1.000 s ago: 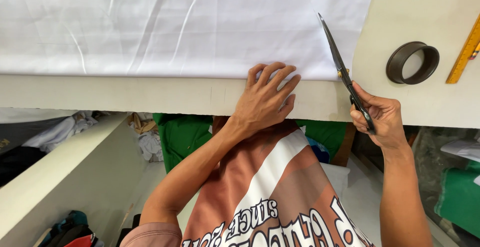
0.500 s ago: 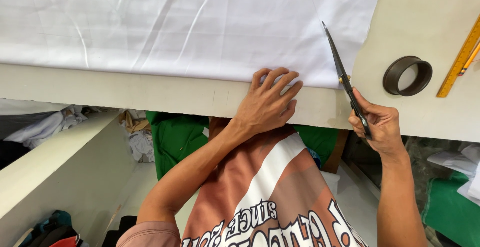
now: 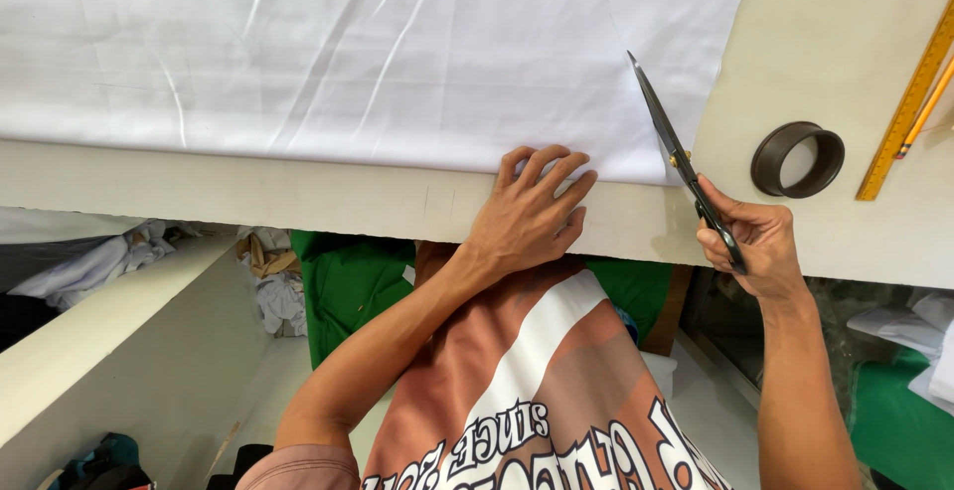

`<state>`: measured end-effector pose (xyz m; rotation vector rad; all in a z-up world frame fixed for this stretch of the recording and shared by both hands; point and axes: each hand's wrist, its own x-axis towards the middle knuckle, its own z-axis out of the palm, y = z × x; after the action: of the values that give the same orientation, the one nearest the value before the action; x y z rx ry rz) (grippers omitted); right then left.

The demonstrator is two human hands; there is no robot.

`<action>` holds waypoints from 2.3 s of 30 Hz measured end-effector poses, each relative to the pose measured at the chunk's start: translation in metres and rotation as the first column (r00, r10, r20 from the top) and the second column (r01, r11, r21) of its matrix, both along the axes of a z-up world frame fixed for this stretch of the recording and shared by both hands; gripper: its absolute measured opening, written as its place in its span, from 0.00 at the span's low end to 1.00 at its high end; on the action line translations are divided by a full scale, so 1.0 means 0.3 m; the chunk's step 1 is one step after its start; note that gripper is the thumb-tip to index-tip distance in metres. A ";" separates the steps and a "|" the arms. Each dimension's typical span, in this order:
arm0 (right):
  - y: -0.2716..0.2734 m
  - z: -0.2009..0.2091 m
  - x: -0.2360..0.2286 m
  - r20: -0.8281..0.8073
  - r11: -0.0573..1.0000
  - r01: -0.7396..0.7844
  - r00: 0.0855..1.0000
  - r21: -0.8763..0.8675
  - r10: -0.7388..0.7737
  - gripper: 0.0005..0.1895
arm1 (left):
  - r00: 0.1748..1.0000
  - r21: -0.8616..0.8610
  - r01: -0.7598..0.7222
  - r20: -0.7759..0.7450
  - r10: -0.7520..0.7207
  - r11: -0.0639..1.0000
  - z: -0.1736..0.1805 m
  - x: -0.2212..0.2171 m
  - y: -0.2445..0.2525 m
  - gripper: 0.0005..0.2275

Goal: The person handles a paper pattern and then uses shears to cut a large piece of white fabric on a table. They trim the fabric along marked lines and then use a ruler and pencil to draw straight lines on the cut fabric pieces.

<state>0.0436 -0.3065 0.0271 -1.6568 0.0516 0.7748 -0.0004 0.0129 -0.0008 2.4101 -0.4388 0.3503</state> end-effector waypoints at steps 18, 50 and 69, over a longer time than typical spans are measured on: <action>0.039 -0.024 -0.010 0.034 0.996 0.018 0.999 -0.093 -0.015 0.33 | 1.000 0.002 0.003 0.005 -0.003 1.000 0.005 0.002 -0.003 0.12; 0.139 0.007 0.041 -0.043 0.995 0.103 0.994 -0.005 -0.103 0.31 | 1.000 0.005 -0.008 -0.006 0.008 1.000 0.006 0.003 -0.010 0.12; 0.166 -0.107 0.009 0.143 0.983 0.103 0.982 0.152 -0.125 0.31 | 0.999 -0.012 0.001 -0.032 -0.002 1.000 -0.064 -0.010 -0.034 0.15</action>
<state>0.0464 -0.2567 -0.0049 -1.5564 -0.0165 0.5502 -0.0035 0.0026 -0.0199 2.4004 -0.4228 0.3123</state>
